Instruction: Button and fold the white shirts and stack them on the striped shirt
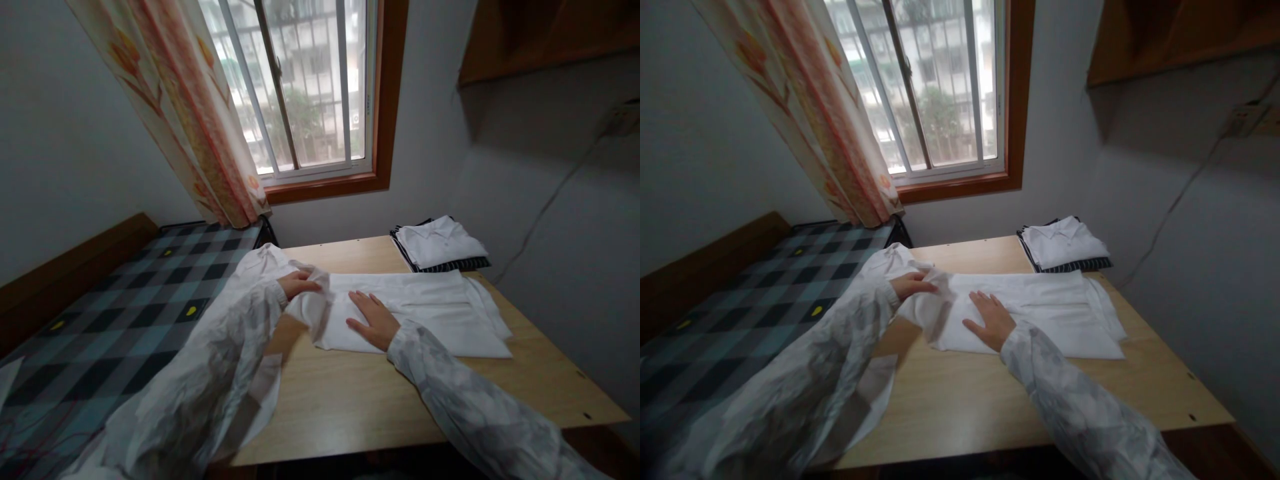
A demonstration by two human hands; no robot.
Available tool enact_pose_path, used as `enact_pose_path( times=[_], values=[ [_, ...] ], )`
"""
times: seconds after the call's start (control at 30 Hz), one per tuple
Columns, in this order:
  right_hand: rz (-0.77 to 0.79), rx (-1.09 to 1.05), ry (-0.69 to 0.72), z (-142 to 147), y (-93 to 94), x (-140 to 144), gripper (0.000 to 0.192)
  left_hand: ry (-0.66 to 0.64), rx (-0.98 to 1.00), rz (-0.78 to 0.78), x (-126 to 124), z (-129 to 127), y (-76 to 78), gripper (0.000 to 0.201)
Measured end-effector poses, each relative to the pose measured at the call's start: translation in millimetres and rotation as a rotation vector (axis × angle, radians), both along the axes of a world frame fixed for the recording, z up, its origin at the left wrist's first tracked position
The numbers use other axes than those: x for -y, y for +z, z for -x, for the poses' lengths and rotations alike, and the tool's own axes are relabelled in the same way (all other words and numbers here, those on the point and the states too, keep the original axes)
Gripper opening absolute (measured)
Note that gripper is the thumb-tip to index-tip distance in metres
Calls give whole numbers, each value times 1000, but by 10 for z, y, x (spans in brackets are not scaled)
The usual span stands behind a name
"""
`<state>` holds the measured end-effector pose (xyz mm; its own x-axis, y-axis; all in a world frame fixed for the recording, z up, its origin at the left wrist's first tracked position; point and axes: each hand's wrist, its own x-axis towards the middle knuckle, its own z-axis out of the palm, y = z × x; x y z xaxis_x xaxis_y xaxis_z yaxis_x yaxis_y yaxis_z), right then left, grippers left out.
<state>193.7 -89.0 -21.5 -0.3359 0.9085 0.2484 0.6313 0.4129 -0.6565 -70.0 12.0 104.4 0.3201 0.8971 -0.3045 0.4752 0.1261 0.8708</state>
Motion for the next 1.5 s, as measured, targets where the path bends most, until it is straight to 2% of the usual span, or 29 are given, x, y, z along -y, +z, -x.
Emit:
enact_pose_path(
  times=[0.1,0.17,0.23,0.33,0.43,0.53,0.6,0.67,0.73,0.77,0.93,1.0,1.07,1.13,1.17,1.23,1.3,1.37,1.43,1.5],
  values=[
    [132,-430,-49,-119,26,-82,73,-88,193,210,76,-442,-59,42],
    [223,-641,-104,-206,38,-130,75,-133,307,299,159,-690,-165,50],
    [304,-731,-186,-274,28,-162,75,-155,370,308,257,-866,-322,55],
    [367,-708,-268,-317,-15,-195,77,-134,414,181,405,-958,-586,55],
    [381,-585,-280,-291,-14,-274,78,-133,406,-32,525,-824,-757,54],
    [360,-403,-267,-237,80,-438,62,-127,223,-432,626,-526,-803,52],
    [309,-265,-253,-204,163,-569,48,-144,89,-660,698,-312,-823,71],
    [247,-149,-252,-181,223,-676,33,-209,-14,-758,772,-141,-875,105],
    [205,-88,-264,-175,237,-730,21,-280,-95,-781,837,-29,-960,126],
    [192,-70,-279,-182,228,-735,18,-299,-126,-787,861,7,-1007,125],
    [105,-28,-405,-421,158,-613,25,-367,-198,-810,872,95,-1195,92],
    [-6,-41,-445,-678,177,-508,31,-391,-205,-815,848,118,-1240,85],
    [-183,-9,-528,-1048,214,-348,35,-388,-209,-815,827,136,-1273,83],
    [-332,91,-657,-1494,225,-118,41,-378,-214,-806,816,146,-1291,84],
    [-359,151,-740,-1720,208,17,46,-370,-215,-801,815,147,-1294,83],
    [-315,253,-950,-2116,120,294,62,-344,-207,-799,816,138,-1288,80],
    [-164,311,-1090,-2369,-21,521,83,-298,-173,-793,820,113,-1273,73],
    [-73,289,-1085,-2449,-169,644,90,-230,-95,-773,822,83,-1256,62],
    [-53,226,-1037,-2397,-283,656,94,-133,33,-735,818,66,-1239,53],
    [-37,127,-1017,-2302,-345,594,100,-76,182,-630,801,84,-1218,63]
  ],
)
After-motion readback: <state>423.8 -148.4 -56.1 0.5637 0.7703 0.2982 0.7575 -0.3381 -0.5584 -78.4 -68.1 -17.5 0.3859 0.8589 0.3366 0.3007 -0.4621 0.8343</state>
